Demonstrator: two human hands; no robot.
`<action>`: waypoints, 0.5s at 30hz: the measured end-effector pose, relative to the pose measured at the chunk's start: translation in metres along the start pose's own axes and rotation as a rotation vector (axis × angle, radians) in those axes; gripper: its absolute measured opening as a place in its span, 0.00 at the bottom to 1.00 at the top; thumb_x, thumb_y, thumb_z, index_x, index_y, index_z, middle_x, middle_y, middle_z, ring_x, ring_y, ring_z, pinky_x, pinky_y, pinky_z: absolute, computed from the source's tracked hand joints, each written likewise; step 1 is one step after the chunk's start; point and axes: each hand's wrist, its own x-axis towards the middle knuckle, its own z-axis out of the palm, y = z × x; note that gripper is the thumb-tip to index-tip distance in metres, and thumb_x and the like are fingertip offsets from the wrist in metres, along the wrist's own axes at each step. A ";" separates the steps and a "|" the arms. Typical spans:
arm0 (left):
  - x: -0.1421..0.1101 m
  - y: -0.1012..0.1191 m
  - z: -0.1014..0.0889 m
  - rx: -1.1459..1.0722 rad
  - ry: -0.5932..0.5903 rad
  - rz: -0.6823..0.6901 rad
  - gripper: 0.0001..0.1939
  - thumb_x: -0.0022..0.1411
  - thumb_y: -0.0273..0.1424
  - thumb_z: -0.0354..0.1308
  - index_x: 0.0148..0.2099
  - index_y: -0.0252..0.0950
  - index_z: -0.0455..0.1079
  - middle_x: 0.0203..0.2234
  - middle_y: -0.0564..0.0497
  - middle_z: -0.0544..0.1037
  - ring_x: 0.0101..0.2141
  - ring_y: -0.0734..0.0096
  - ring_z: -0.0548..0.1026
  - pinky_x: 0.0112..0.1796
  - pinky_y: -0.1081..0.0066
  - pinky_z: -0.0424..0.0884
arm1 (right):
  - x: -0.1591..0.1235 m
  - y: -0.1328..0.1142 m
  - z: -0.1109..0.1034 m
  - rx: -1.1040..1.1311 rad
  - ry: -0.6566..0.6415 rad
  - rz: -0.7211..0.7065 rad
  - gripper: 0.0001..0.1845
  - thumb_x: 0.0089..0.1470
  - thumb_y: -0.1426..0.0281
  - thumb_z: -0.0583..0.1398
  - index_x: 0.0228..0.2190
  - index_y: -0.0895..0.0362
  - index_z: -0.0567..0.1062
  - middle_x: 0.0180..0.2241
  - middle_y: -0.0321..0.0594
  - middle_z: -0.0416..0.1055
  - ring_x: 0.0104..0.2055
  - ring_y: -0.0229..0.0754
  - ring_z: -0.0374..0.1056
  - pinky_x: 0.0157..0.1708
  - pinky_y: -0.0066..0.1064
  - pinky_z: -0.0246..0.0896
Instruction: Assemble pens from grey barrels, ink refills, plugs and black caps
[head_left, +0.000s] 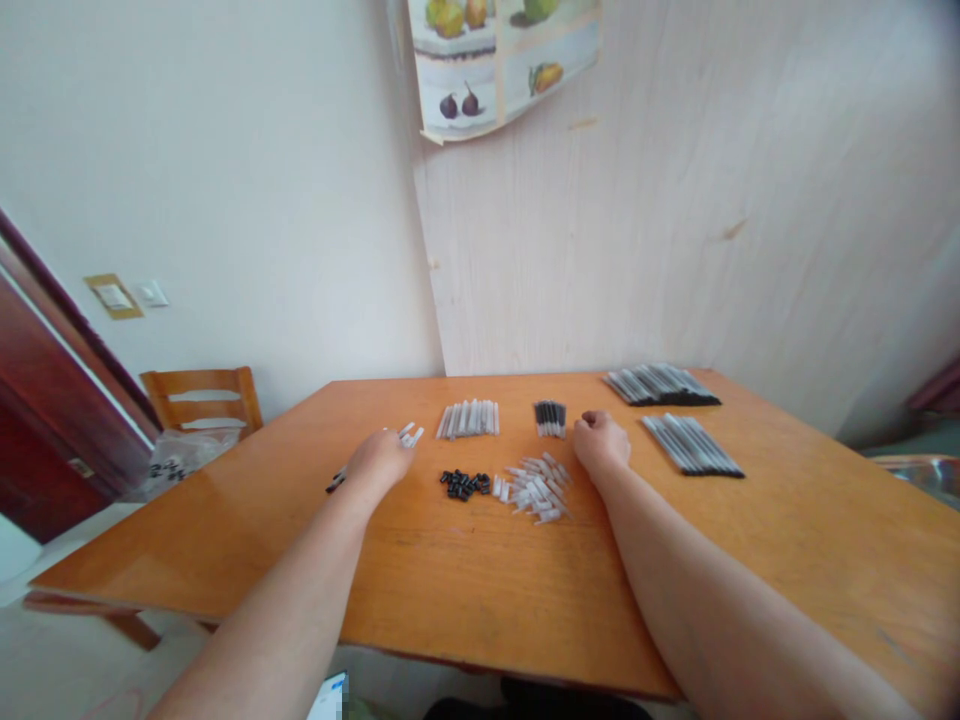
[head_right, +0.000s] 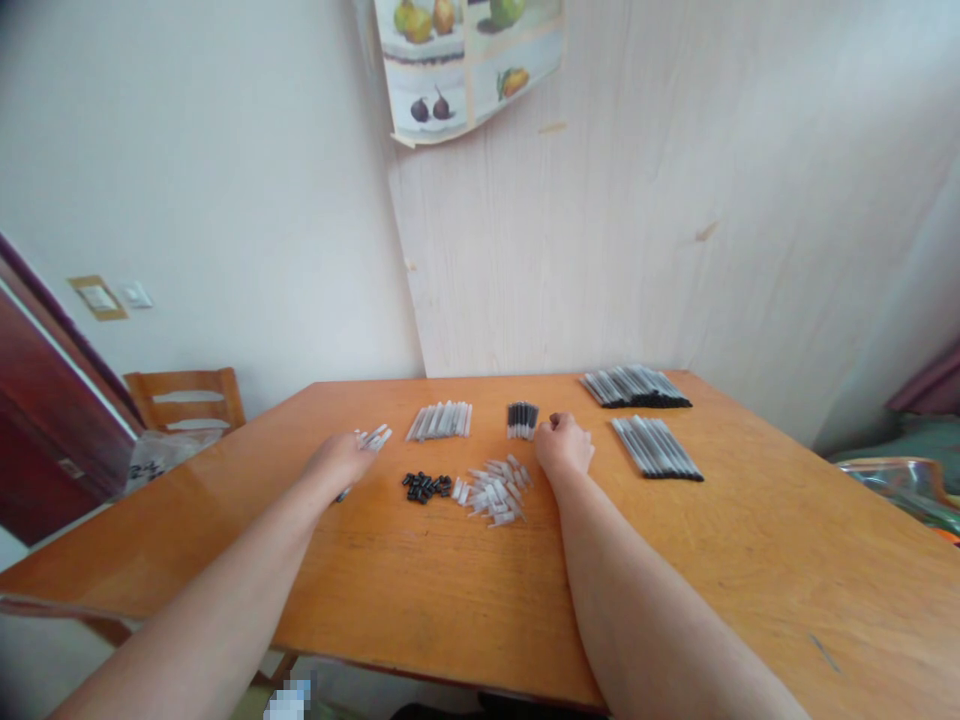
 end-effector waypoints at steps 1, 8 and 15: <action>-0.001 0.005 -0.003 0.046 -0.005 0.037 0.08 0.54 0.35 0.57 0.26 0.38 0.72 0.26 0.42 0.78 0.34 0.56 0.76 0.29 0.69 0.61 | 0.000 0.000 0.000 0.002 -0.001 0.001 0.22 0.55 0.62 0.53 0.49 0.53 0.75 0.46 0.48 0.74 0.51 0.53 0.66 0.49 0.44 0.60; -0.012 0.071 0.016 -0.404 0.001 0.153 0.06 0.59 0.32 0.53 0.30 0.37 0.65 0.22 0.50 0.75 0.25 0.70 0.73 0.27 0.73 0.60 | 0.000 -0.001 0.001 0.025 -0.003 0.000 0.22 0.55 0.63 0.53 0.49 0.52 0.74 0.46 0.47 0.74 0.51 0.53 0.67 0.48 0.42 0.60; -0.046 0.137 0.053 -0.713 0.034 0.446 0.03 0.62 0.31 0.52 0.35 0.38 0.63 0.25 0.53 0.72 0.27 0.72 0.70 0.29 0.73 0.61 | 0.002 -0.004 -0.001 0.126 0.065 -0.023 0.22 0.58 0.59 0.50 0.46 0.54 0.75 0.44 0.48 0.75 0.48 0.52 0.69 0.44 0.39 0.60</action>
